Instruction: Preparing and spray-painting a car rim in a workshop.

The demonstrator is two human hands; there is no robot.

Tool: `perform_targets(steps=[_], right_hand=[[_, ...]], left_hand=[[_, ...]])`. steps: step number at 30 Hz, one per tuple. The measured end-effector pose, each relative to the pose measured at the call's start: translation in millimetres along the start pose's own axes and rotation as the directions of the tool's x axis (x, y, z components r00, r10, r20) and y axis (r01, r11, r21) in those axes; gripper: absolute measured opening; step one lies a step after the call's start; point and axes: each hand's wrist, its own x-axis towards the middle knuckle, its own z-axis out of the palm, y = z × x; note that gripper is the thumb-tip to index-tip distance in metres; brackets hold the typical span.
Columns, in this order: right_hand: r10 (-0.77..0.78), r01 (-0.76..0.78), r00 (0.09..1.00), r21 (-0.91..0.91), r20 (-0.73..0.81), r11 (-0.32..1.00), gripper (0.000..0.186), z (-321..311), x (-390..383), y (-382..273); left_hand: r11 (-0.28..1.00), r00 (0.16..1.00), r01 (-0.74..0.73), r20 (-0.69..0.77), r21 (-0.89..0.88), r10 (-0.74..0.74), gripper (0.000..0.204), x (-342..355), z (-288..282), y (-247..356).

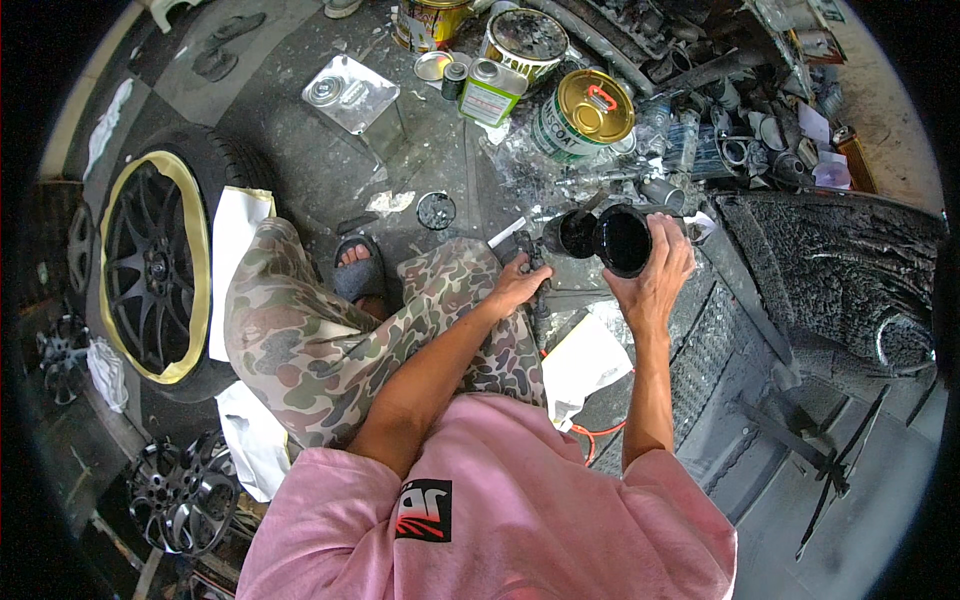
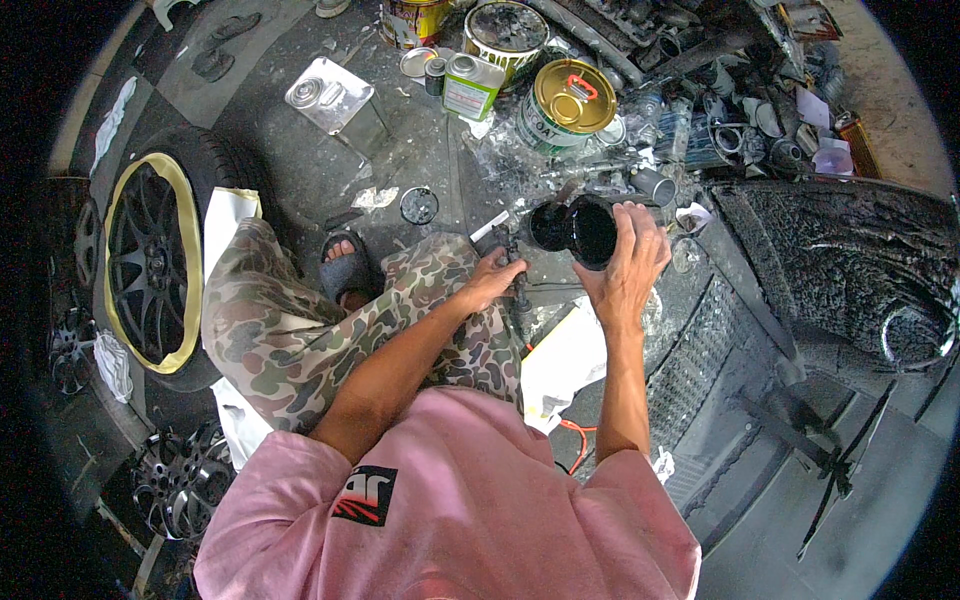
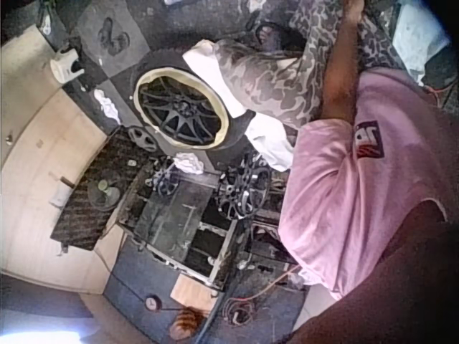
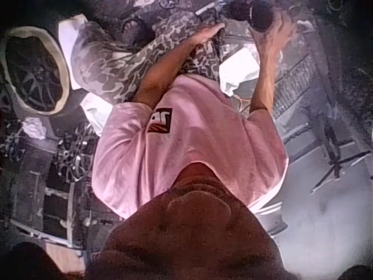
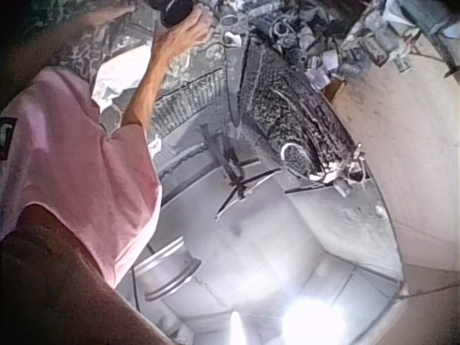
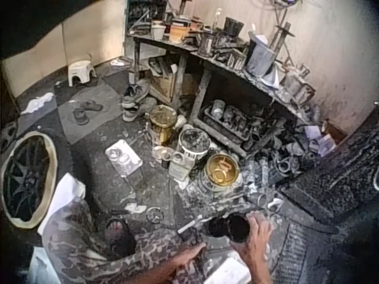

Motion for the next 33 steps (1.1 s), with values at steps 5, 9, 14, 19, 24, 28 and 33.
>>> perform_targets(steps=[5,9,14,19,24,28,33], right_hand=[[-0.01,0.01,1.0,-0.002,-0.022,1.0,0.109,-2,1,0],[0.084,-0.081,0.996,0.076,-0.04,0.994,0.107,-1,1,1],[0.263,-0.243,0.964,0.272,-0.039,0.931,0.103,8,-8,3],[0.371,-0.336,0.925,0.282,-0.08,0.899,0.096,28,-28,11],[0.488,-0.434,0.871,0.365,-0.065,0.824,0.097,54,-59,30],[0.626,-0.561,0.779,0.491,0.041,0.666,0.096,90,-90,56],[0.765,-0.634,0.643,0.581,0.031,0.51,0.096,162,-114,109]], left_hand=[[1.0,1.0,0.002,0.031,-0.012,-0.001,0.105,3,-2,-2],[1.0,1.0,-0.006,0.026,0.014,0.005,0.104,3,0,-4],[0.997,0.996,-0.07,-0.054,0.031,0.072,0.104,-1,3,-3],[1.0,0.997,0.014,0.073,-0.023,-0.013,0.11,-4,0,5],[1.0,0.998,0.006,0.055,0.01,-0.006,0.11,-10,2,7],[0.999,0.993,0.03,0.116,-0.026,-0.027,0.113,-14,2,11],[0.996,0.994,0.054,0.087,0.067,-0.059,0.113,-16,1,15]])
